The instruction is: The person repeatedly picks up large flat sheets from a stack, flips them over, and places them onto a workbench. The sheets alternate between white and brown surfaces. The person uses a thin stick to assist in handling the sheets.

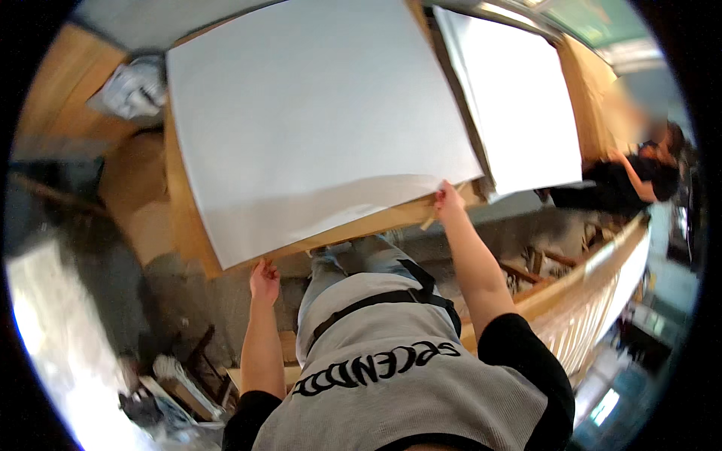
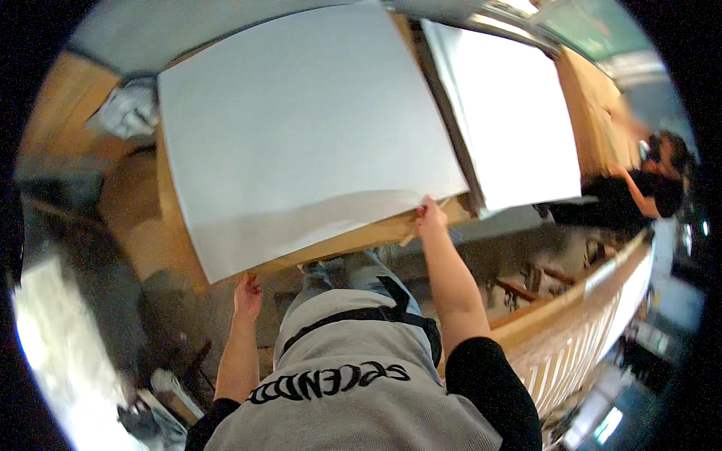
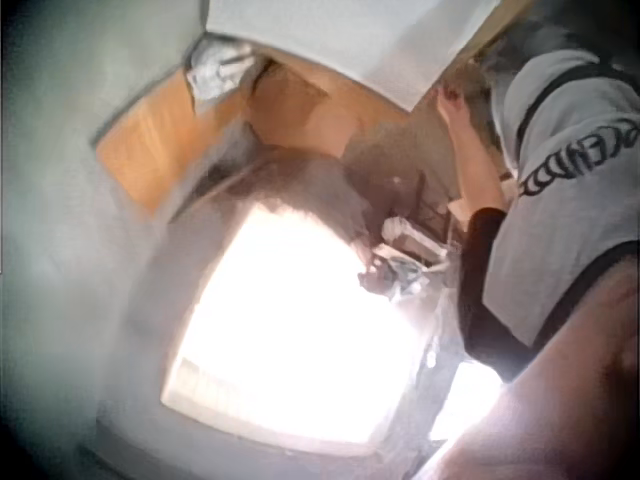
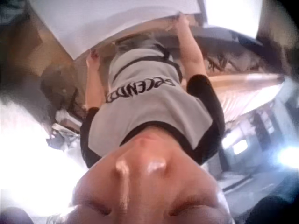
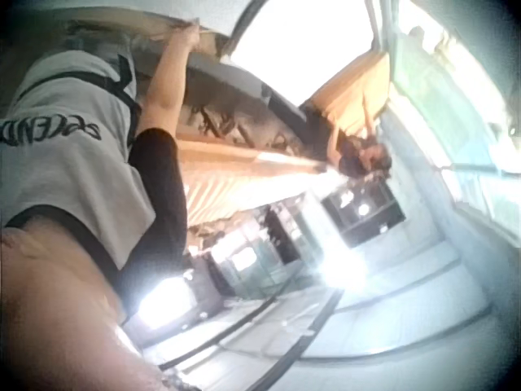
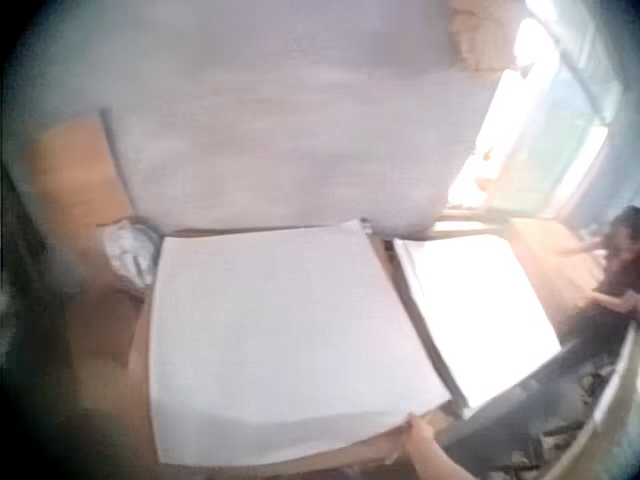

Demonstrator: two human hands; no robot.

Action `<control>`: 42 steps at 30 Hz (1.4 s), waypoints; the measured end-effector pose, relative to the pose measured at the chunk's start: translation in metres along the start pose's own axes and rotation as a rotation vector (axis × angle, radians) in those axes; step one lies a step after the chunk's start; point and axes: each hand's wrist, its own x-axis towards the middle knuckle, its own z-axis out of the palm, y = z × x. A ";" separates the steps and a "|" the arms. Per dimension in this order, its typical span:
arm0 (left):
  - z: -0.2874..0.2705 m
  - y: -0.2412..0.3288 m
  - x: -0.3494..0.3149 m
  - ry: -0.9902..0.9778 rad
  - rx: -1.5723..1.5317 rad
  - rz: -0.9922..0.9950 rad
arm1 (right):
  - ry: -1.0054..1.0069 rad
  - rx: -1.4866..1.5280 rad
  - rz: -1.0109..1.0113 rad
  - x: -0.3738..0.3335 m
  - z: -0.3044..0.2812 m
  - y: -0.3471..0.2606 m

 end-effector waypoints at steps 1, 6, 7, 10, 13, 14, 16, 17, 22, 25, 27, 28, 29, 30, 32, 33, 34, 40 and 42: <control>0.003 0.003 -0.006 -0.001 -0.008 0.037 | -0.028 -0.071 -0.065 0.020 -0.008 0.003; -0.003 0.023 -0.012 -0.013 -0.132 0.137 | -0.155 -0.265 -0.136 0.048 -0.040 -0.007; -0.011 0.024 -0.012 -0.019 -0.145 0.162 | -0.196 -0.293 -0.211 -0.001 -0.027 -0.011; -0.003 0.030 -0.008 0.075 -0.131 0.199 | -0.236 -0.248 -0.304 0.013 -0.049 -0.006; -0.007 0.032 -0.002 0.095 -0.165 0.240 | -0.227 -0.224 -0.279 -0.012 -0.050 -0.007; -0.011 0.033 0.001 0.101 -0.175 0.246 | -0.238 -0.229 -0.261 -0.009 -0.052 -0.004; -0.009 0.037 0.004 0.089 -0.191 0.252 | -0.247 -0.236 -0.254 0.001 -0.058 -0.005; -0.009 0.039 0.004 0.078 -0.199 0.254 | -0.252 -0.243 -0.261 0.007 -0.062 -0.003; -0.013 0.041 0.012 0.050 -0.190 0.239 | -0.339 -0.232 -0.194 0.032 -0.083 -0.002; -0.015 0.042 0.011 0.031 -0.186 0.227 | -0.285 -0.243 -0.212 0.023 -0.081 0.001; -0.018 0.042 0.011 0.027 -0.206 0.219 | -0.226 -0.258 -0.235 0.008 -0.075 0.003; -0.018 0.043 0.011 0.031 -0.203 0.206 | -0.231 -0.256 -0.233 0.012 -0.079 0.004; -0.019 0.044 0.010 0.035 -0.199 0.193 | -0.236 -0.253 -0.229 0.022 -0.083 0.005; -0.017 0.045 0.009 0.036 -0.191 0.180 | -0.239 -0.246 -0.226 0.018 -0.083 0.006; -0.017 0.047 0.008 0.064 -0.180 0.197 | -0.212 -0.231 -0.170 0.014 -0.080 0.007; -0.013 0.047 0.009 0.070 -0.165 0.200 | -0.189 -0.214 -0.144 0.009 -0.078 0.006; -0.008 0.045 0.010 0.109 -0.145 0.210 | -0.215 -0.219 -0.108 0.012 -0.085 0.001; -0.009 0.048 -0.005 0.079 -0.163 0.277 | 0.133 0.031 -0.466 0.031 -0.113 0.015; -0.009 0.049 -0.018 0.160 -0.130 0.289 | 0.156 -0.263 -0.571 -0.021 -0.091 0.011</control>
